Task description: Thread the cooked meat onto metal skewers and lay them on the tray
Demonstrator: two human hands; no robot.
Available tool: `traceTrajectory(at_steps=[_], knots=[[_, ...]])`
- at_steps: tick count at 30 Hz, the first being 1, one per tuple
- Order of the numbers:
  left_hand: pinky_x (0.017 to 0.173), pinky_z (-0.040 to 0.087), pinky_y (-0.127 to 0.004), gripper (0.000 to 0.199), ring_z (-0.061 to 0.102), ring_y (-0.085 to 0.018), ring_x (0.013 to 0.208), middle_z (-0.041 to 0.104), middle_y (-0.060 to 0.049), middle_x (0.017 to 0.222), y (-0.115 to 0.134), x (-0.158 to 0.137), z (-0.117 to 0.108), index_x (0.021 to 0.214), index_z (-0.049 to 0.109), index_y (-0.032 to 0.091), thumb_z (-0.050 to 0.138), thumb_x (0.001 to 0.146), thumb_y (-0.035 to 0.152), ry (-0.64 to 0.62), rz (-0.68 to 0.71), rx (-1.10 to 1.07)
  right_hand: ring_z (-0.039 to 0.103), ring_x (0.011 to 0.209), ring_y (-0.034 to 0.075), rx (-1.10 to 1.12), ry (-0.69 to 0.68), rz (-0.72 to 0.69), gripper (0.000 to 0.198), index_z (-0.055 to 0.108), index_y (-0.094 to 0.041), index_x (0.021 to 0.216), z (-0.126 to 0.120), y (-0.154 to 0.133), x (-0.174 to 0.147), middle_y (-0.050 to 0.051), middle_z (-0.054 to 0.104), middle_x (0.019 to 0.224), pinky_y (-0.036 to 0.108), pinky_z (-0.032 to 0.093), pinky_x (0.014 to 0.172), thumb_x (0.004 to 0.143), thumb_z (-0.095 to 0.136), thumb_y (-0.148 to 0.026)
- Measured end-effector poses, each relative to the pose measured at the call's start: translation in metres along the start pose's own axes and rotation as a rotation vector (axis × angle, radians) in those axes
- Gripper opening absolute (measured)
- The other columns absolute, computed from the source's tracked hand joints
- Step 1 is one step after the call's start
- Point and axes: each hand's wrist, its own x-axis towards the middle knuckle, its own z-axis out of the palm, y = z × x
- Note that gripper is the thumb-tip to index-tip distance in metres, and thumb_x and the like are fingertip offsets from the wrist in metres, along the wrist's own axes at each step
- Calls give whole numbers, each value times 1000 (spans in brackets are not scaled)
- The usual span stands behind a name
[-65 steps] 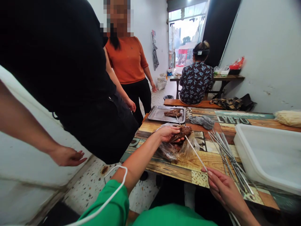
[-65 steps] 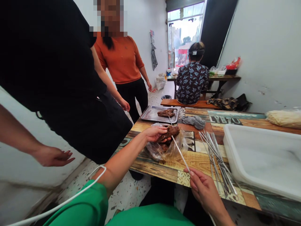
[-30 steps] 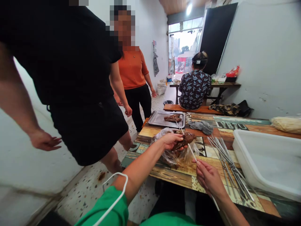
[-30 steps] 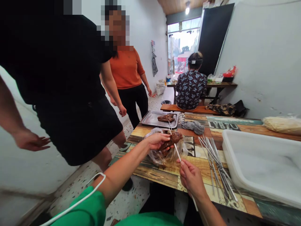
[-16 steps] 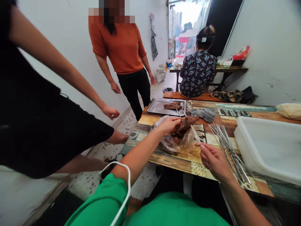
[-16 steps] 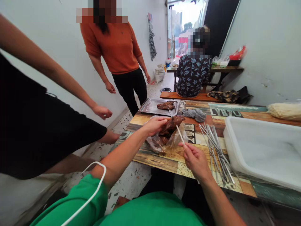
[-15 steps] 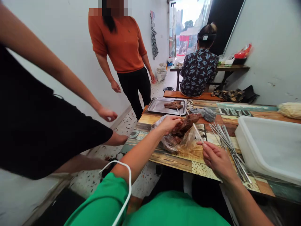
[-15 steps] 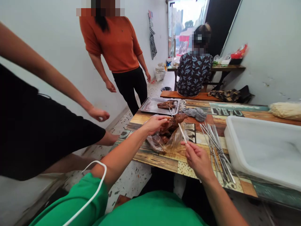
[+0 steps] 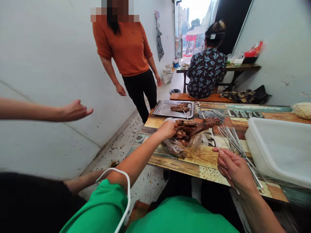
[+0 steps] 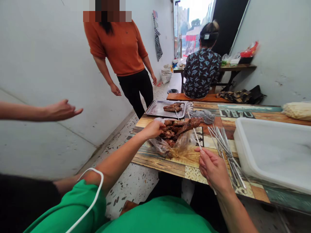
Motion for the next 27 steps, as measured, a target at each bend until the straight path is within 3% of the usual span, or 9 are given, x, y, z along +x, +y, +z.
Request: traceTrajectory(at_steps=[5,10,17,23,27], knots=[[98,40,-32,20,57,-30,110,66,-12,77,2,0,15,59,67,18,66,61,-2,29,21,-80,23,31,2,-23,-7,-4,46,64,-14,101,3,1,0,-12,32,47,18,13,33,73,73,-48],[102,37,-45,33,53,-37,114,59,-16,68,13,2,34,44,49,18,65,63,-3,79,114,-48,21,30,0,-15,-18,-5,47,64,-14,105,2,8,1,-11,33,47,16,11,32,75,70,-50],[93,42,-52,32,62,-37,95,61,-16,64,20,9,38,44,50,16,65,64,-3,54,207,113,21,31,-1,11,-27,-7,47,64,-13,106,0,12,1,-11,33,48,15,11,32,75,71,-48],[84,49,-44,31,66,-34,84,63,-15,64,17,17,27,42,49,17,72,49,-2,-133,155,272,21,30,-1,-9,-40,2,48,64,-13,106,-2,12,0,-12,33,47,15,12,32,76,71,-49],[77,49,-35,15,66,-30,82,67,-15,75,16,14,21,57,62,17,75,52,12,-105,160,315,21,30,-1,16,-54,15,46,63,-13,105,-4,13,0,-12,33,47,14,12,33,76,71,-48]])
